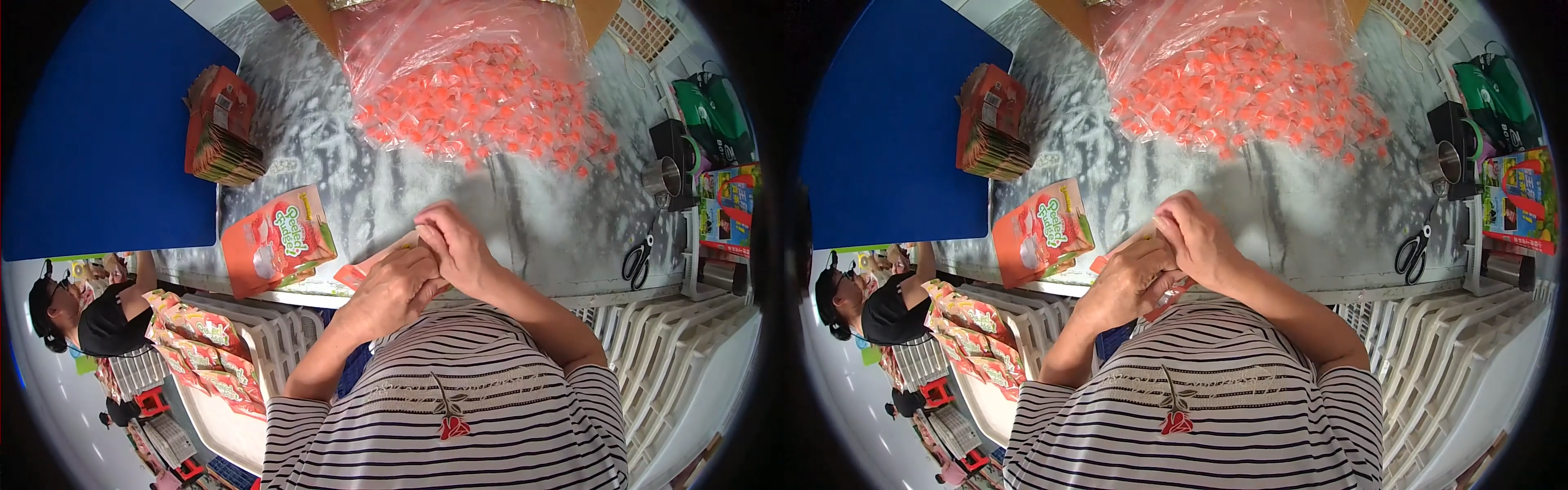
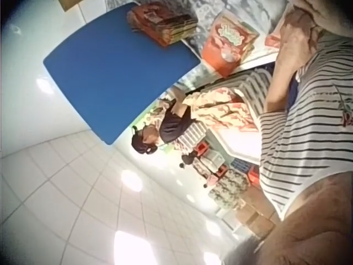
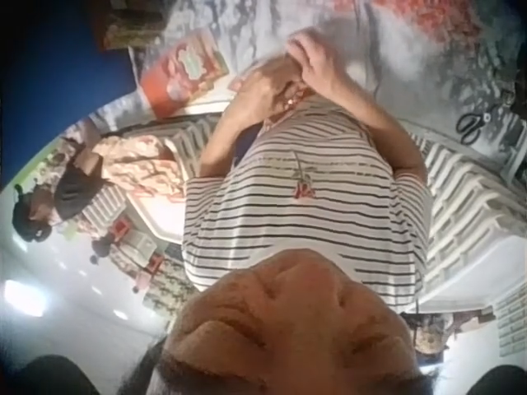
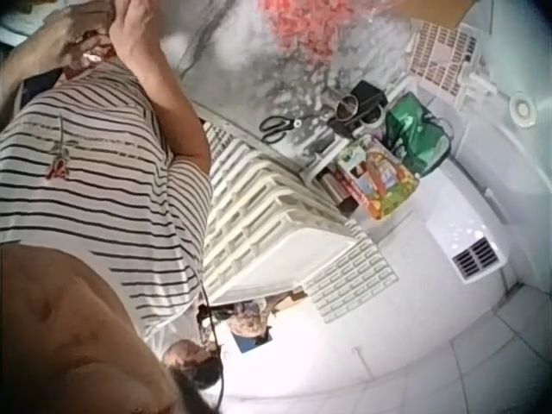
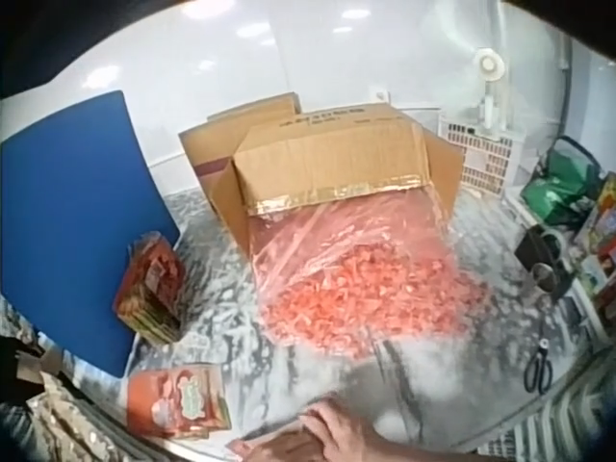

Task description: Manually filling bags with individually wrapped candies and placing the bags into a tray.

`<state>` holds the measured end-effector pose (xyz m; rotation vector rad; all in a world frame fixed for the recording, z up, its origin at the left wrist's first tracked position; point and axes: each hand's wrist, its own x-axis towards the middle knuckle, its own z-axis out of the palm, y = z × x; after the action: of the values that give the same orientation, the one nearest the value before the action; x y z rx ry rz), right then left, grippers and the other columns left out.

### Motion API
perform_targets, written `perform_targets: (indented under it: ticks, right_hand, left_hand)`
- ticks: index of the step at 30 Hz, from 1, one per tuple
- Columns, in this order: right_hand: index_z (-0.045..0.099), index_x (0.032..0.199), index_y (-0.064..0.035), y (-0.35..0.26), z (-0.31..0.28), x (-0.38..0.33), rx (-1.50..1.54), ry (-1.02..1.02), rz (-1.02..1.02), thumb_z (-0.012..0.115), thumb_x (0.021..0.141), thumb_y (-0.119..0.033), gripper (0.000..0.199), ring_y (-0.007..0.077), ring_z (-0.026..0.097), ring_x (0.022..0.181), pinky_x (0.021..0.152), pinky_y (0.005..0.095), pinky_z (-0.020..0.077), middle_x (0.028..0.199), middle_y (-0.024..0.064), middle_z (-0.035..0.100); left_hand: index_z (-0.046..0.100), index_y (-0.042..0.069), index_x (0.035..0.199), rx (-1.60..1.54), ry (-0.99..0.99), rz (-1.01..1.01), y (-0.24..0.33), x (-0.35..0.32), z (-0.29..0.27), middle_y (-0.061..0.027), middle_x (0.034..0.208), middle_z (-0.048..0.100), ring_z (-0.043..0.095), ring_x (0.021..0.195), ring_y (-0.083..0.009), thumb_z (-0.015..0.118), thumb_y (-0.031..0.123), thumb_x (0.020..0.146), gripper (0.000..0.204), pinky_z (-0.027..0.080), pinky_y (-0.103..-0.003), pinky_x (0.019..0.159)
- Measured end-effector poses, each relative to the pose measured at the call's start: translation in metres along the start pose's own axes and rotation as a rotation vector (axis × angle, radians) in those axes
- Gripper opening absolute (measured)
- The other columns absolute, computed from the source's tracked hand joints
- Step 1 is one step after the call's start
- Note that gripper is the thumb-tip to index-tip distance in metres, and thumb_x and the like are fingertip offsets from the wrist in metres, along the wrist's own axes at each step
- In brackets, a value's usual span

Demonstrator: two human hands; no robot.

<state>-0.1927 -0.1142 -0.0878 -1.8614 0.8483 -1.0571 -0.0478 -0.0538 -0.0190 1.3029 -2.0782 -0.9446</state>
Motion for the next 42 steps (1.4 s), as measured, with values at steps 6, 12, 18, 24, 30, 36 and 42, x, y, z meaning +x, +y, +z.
perform_targets:
  ticks: [6,12,18,24,30,36,42]
  right_hand:
    - [0.054,0.117,0.0005,-0.003,-0.014,-0.017,-0.191,-0.154,-0.102,0.044,0.099,-0.013,0.025,0.0317,0.056,0.103,0.089,0.0363,0.045,0.115,0.0184,0.056]
    - [0.055,0.123,-0.0024,0.033,-0.031,-0.026,-0.229,-0.05,0.159,0.053,0.092,-0.012,0.033,0.0337,0.053,0.112,0.095,0.0409,0.0436,0.124,0.0174,0.055]
    - [0.058,0.115,-0.0034,0.059,-0.026,-0.071,-0.608,-0.468,-0.157,0.06,0.079,-0.005,0.035,0.0355,0.052,0.108,0.088,0.046,0.0478,0.118,0.0171,0.055]
    - [0.06,0.107,0.0007,0.01,-0.053,-0.016,0.082,0.159,0.233,0.061,0.088,-0.001,0.019,0.0165,0.061,0.08,0.073,0.0294,0.0508,0.1,0.0095,0.063]
    - [0.066,0.1,-0.0038,-0.053,-0.035,0.006,-0.182,-0.085,-0.345,0.07,0.081,-0.008,0.02,0.0251,0.06,0.097,0.08,0.0348,0.0517,0.11,0.0063,0.064]
    - [0.066,0.098,0.0024,-0.057,-0.032,0.012,-0.063,-0.227,-0.361,0.069,0.083,-0.02,0.027,0.033,0.052,0.115,0.095,0.0387,0.0454,0.125,0.0129,0.058]
    - [0.058,0.115,0.0042,-0.052,-0.032,0.019,0.504,-0.157,-0.139,0.055,0.094,-0.013,0.027,0.0324,0.054,0.119,0.096,0.0392,0.0448,0.127,0.0204,0.056]
  left_hand:
    - [0.062,0.0,0.089,0.005,0.066,-0.057,-0.012,-0.003,-0.004,-0.0136,0.087,0.06,0.057,0.086,-0.0324,0.067,0.002,0.077,0.012,0.048,-0.041,0.077]
    - [0.065,0.0,0.095,0.167,0.255,-0.077,-0.005,-0.013,-0.022,-0.0142,0.095,0.065,0.064,0.08,-0.0296,0.071,0.002,0.079,0.018,0.052,-0.038,0.071]
    - [0.065,0.001,0.091,0.402,0.435,0.115,0.027,-0.022,-0.021,-0.0116,0.086,0.064,0.062,0.075,-0.0288,0.074,-0.001,0.073,0.02,0.05,-0.038,0.066]
    - [0.063,0.001,0.088,0.381,0.381,0.12,0.013,-0.022,-0.015,-0.0094,0.075,0.057,0.056,0.065,-0.0278,0.074,0.002,0.073,0.018,0.046,-0.038,0.058]
    - [0.063,0.001,0.086,0.37,0.361,0.16,0.022,-0.015,-0.014,-0.0097,0.078,0.059,0.056,0.065,-0.0275,0.074,0.002,0.073,0.017,0.046,-0.038,0.058]
    - [0.064,0.002,0.087,0.316,0.358,-0.032,0.031,-0.038,-0.028,-0.0118,0.082,0.063,0.06,0.071,-0.0282,0.075,0.0,0.072,0.019,0.047,-0.037,0.064]
    - [0.062,0.003,0.082,0.344,0.488,0.03,0.044,-0.042,-0.047,-0.01,0.073,0.062,0.056,0.057,-0.0243,0.074,0.003,0.076,0.013,0.043,-0.034,0.053]
